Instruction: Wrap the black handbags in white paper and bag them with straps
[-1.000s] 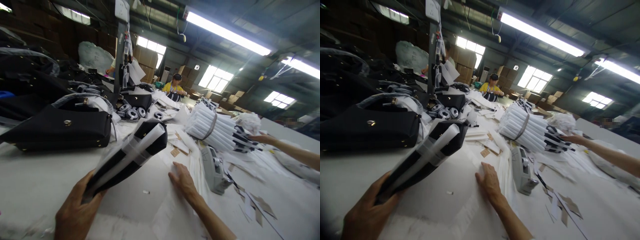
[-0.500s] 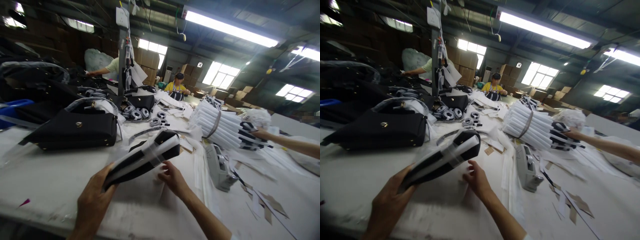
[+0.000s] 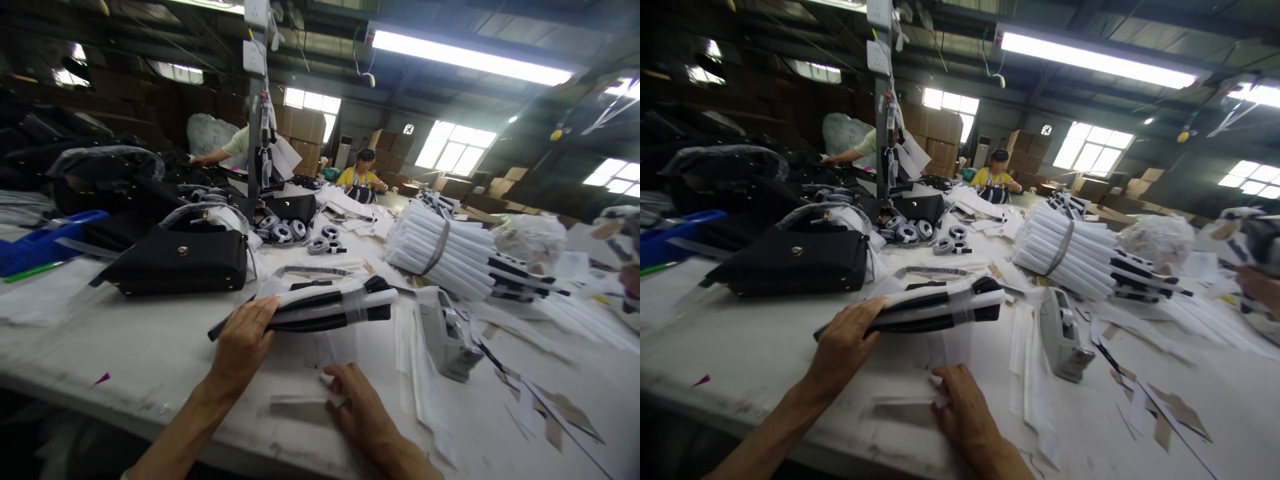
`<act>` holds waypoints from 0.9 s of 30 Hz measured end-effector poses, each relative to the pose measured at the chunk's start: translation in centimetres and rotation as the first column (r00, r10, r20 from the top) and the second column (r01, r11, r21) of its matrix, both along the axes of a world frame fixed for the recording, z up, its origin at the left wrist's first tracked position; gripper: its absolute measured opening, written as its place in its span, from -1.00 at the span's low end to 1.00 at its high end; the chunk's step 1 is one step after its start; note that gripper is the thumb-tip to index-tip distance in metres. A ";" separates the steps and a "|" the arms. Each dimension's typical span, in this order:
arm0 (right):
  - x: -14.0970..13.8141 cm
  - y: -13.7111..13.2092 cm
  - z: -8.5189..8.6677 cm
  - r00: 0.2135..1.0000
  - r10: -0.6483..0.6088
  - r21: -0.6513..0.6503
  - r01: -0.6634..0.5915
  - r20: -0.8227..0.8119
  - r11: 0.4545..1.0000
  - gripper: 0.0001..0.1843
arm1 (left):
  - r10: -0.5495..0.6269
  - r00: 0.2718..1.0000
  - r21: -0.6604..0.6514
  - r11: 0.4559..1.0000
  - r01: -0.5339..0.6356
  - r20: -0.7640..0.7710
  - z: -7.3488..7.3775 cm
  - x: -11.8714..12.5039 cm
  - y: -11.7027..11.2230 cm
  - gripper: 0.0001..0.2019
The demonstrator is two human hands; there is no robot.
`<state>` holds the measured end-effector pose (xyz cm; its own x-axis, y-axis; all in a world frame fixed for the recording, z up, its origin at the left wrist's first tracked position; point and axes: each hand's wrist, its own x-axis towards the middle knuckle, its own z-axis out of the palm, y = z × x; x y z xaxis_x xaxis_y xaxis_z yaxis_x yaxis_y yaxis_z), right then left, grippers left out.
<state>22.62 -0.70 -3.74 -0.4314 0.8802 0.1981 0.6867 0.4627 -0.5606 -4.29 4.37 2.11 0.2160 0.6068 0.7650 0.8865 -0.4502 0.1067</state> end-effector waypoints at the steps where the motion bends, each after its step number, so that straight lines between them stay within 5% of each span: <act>1: 0.1 -0.1 -0.3 0.999 0.047 0.011 -0.047 0.002 0.999 -0.41 | -0.004 1.000 0.012 1.000 0.004 -0.009 0.2 0.5 0.0 -0.53; 5: 0.5 -1.3 0.5 0.939 0.322 0.016 -0.326 0.122 0.945 -0.50 | -0.046 0.995 0.044 0.998 0.050 -0.091 -1.4 3.0 -1.3 -0.55; 9: 0.5 -2.4 6.9 0.913 0.392 -0.041 -0.390 0.110 0.920 -0.65 | -0.109 0.982 0.083 0.989 0.123 -0.155 -4.1 5.0 -3.4 -0.60; 12: 0.3 0.0 12.5 0.978 0.207 -0.023 -0.207 0.001 0.978 -0.82 | -0.123 0.981 0.097 0.986 0.138 -0.149 -4.7 5.3 -3.9 -0.62; 15: -0.1 5.9 14.8 0.998 -0.014 -0.010 0.014 -0.055 1.000 -0.84 | -0.131 0.984 0.124 0.981 0.146 -0.124 -4.3 5.3 -3.5 -0.63; 18: -0.9 13.2 13.2 0.973 -0.227 -0.201 0.228 0.027 0.953 -0.89 | -0.141 0.980 0.110 0.981 0.157 -0.140 -4.6 5.6 -3.1 -0.62; 21: -2.5 19.1 9.8 0.952 -0.287 -0.314 0.306 0.108 0.899 -0.94 | -0.126 0.987 0.176 0.974 0.143 -0.104 -5.8 6.5 -2.9 -0.62; 27: -5.4 24.3 4.7 0.903 -0.357 -0.387 0.425 0.239 0.818 -0.68 | -0.081 0.996 0.187 0.979 0.087 -0.039 -7.5 7.8 -3.0 -0.61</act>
